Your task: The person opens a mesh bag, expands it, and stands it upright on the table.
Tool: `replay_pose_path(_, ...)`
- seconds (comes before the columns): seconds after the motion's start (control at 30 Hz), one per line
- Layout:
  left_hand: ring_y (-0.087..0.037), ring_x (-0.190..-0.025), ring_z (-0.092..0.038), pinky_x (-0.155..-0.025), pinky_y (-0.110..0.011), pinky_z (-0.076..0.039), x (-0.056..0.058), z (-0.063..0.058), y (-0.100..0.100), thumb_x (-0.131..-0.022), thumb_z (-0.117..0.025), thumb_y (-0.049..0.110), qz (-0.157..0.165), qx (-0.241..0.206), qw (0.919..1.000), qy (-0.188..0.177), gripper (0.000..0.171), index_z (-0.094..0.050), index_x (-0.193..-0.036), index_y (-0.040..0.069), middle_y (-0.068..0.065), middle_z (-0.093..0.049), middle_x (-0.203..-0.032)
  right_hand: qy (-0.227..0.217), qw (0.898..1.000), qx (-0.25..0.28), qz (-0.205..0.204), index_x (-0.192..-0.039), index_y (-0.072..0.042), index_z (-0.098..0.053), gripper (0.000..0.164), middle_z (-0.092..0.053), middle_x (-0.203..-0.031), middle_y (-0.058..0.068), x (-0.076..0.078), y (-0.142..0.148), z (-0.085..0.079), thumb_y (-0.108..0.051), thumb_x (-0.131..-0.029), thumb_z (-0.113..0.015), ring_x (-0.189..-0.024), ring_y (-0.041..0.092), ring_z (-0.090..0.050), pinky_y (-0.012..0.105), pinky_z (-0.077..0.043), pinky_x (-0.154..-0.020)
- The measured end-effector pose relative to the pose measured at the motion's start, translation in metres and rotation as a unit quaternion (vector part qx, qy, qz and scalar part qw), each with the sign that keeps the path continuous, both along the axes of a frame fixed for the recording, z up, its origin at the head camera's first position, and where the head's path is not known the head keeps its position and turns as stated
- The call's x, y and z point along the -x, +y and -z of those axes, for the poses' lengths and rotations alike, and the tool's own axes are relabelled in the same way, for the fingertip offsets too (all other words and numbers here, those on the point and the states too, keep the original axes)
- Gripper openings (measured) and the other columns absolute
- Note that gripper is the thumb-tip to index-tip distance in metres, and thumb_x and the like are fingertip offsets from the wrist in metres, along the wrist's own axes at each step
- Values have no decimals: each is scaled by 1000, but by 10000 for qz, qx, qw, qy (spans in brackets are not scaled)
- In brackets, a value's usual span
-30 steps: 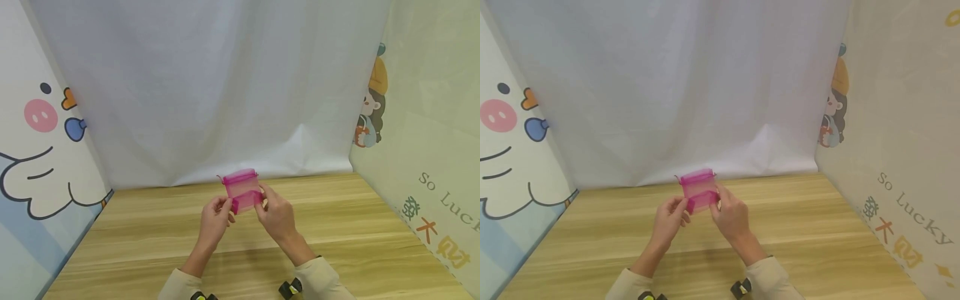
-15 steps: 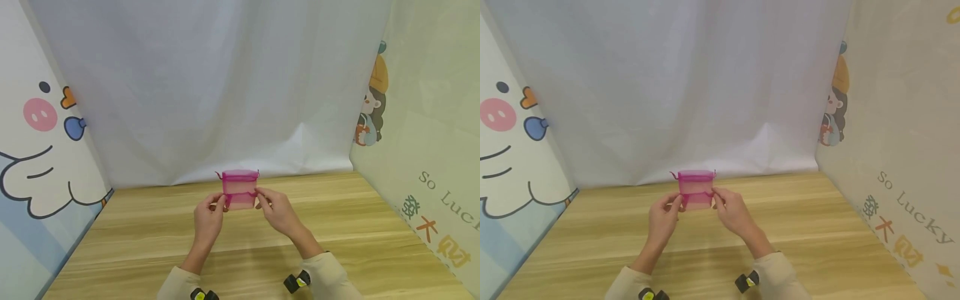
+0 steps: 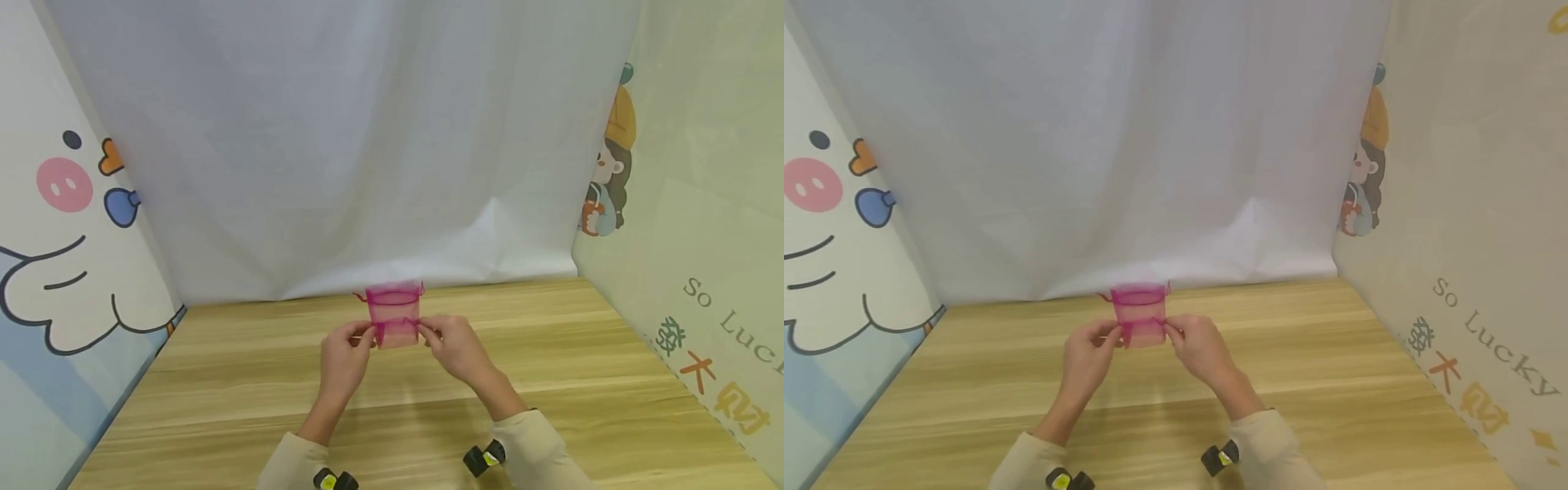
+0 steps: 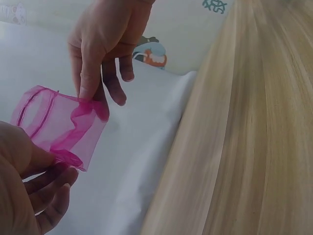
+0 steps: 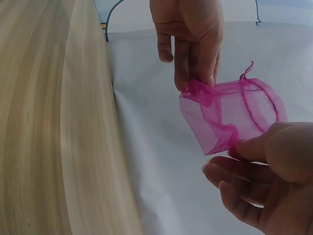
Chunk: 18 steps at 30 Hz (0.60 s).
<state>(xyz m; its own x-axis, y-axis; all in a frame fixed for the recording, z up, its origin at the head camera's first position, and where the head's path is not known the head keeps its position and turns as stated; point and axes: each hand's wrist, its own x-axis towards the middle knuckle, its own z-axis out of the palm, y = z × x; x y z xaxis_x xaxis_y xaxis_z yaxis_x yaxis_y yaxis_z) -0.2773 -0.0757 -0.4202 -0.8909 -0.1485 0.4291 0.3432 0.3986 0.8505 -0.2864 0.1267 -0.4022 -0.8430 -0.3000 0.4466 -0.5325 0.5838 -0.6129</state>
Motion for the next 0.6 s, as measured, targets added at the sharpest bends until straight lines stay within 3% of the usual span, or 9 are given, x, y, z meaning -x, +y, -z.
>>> replay_pose_path(0.1, -19, -67, -71, -53, -25, -52, 1, 2, 0, -91, -71, 5, -5, 155, 9999, -39, 7, -77, -93, 1, -10, -75, -86, -209, 9998, 39, -37, -110, 2, -74, 19, -74, -92, 11, 0, 0, 1, -6, -99, -61, -65, 11, -62, 25, -49, -52)
replay_pose_path(0.23, -21, -68, -72, -55, -26, -54, 1, 3, 1, -93, -69, 4, 86, -65, 9998, -161, 9, -75, -97, -1, -13, -74, -89, -781, 9935, 818, -121, -119, 4, -69, 24, -72, -101, 16, 0, 0, 1, -6, -103, -55, -77, 23, -70, 30, -56, -59)
replay_pose_path(0.3, -21, -68, -72, -55, -26, -54, 1, 2, 1, -94, -67, 3, 128, -225, 9995, -206, 10, -74, -98, -2, -14, -74, -90, -1172, 9836, 1355, -199, -125, 5, -65, 27, -69, -111, 18, 0, 0, 1, -6, -104, -51, -86, 27, -71, 32, -58, -67)
replay_pose_path(0.5, -21, -66, -72, -51, -24, -53, 2, 2, 1, -94, -67, 3, 162, -383, 9989, -227, 9, -73, -98, -3, -14, -73, -89, -2179, 9383, 2655, -403, -130, 8, -57, 29, -60, -128, 24, 5, 0, 4, -3, -106, -45, -100, 33, -69, 38, -57, -82)
replay_pose_path(0.57, -21, -67, -72, -52, -24, -53, 2, 2, 1, -94, -66, 3, 173, -377, 9989, -237, 9, -73, -98, -3, -14, -73, -89, -2295, 9314, 2798, -393, -129, 8, -58, 28, -61, -126, 23, 6, 1, 5, -2, -105, -46, -101, 33, -69, 39, -57, -83)
replay_pose_path(0.6, -21, -68, -72, -53, -25, -54, 2, 2, 1, -94, -66, 2, 194, -369, 9988, -263, 9, -73, -98, -3, -14, -73, -90, -2272, 9327, 2773, -396, -128, 8, -59, 28, -62, -125, 23, 7, 1, 6, -2, -105, -48, -100, 33, -69, 39, -57, -83)
